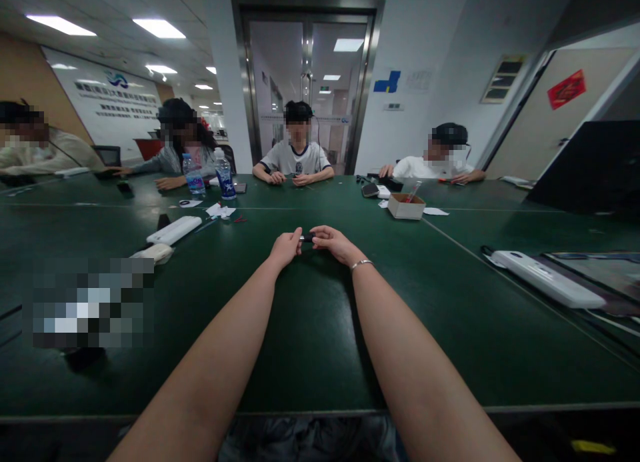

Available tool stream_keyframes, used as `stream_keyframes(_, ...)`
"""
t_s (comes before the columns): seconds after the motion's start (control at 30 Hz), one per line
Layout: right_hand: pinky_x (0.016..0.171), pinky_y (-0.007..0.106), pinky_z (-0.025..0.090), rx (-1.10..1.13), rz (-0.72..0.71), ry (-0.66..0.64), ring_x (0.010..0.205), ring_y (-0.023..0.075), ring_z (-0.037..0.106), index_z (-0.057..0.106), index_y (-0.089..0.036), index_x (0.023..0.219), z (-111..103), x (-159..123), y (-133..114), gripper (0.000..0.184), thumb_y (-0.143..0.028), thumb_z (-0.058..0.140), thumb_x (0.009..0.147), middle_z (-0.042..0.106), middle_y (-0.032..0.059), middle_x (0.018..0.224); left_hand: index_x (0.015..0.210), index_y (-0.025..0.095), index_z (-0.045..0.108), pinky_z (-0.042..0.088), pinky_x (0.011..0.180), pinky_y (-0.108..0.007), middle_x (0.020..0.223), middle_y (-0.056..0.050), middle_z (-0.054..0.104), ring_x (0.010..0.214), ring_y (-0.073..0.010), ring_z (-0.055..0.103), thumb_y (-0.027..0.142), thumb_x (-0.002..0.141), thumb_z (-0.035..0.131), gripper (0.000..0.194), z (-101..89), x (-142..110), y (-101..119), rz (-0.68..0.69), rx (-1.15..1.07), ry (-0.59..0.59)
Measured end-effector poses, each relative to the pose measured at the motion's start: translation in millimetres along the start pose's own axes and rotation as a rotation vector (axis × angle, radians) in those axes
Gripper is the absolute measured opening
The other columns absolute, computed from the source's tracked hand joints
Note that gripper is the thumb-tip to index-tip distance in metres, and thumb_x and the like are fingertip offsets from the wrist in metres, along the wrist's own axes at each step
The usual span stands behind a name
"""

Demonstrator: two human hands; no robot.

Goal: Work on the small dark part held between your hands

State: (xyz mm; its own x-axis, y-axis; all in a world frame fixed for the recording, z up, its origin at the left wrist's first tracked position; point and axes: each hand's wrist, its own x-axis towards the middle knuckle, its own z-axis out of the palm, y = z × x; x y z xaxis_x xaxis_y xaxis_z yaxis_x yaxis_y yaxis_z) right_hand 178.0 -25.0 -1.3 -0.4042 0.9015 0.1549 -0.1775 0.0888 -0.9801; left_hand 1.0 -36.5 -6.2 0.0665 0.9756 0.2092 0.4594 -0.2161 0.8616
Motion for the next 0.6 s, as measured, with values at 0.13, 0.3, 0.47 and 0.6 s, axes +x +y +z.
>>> stream_keyframes(0.13,0.063,0.022,0.048,0.002,0.014,0.013,0.063,0.0081,0.060,0.062,-0.018,0.092,1,-1,-2,0.033,-0.015,0.076,0.063,0.066,0.0006,0.087,0.059,0.017,0.053,0.041,0.055,-0.026,0.053,-0.003,0.059,0.048,-0.0123,0.053,0.059,0.083,0.033,0.052,-0.2,-1,2,-0.007,-0.043,-0.017)
stream_keyframes(0.3,0.054,0.019,0.046,-0.029,0.050,0.143,0.053,0.0063,0.059,0.063,-0.015,0.082,5,-1,-3,0.016,-0.019,0.072,0.070,0.066,0.0003,0.078,0.071,0.016,0.059,0.043,0.059,-0.026,0.068,-0.005,0.065,0.057,-0.0126,0.055,0.056,0.084,0.035,0.048,2.2,-3,3,0.074,-0.004,-0.041)
stream_keyframes(0.47,0.048,0.017,0.046,-0.026,0.082,0.169,0.046,0.0060,0.057,0.061,-0.014,0.077,9,-1,-7,0.011,-0.021,0.070,0.076,0.066,0.0017,0.067,0.080,0.018,0.058,0.044,0.064,-0.026,0.078,-0.003,0.066,0.062,-0.0117,0.056,0.049,0.086,0.037,0.038,4.4,-3,0,0.100,0.043,-0.028)
stream_keyframes(0.6,0.047,0.016,0.046,-0.034,0.089,0.165,0.045,0.0068,0.057,0.060,-0.013,0.077,10,-1,-7,0.013,-0.024,0.067,0.080,0.067,0.0032,0.063,0.085,0.019,0.058,0.045,0.065,-0.026,0.081,-0.002,0.065,0.064,-0.0116,0.056,0.045,0.085,0.043,0.030,5.9,0,-4,0.107,0.005,-0.004)
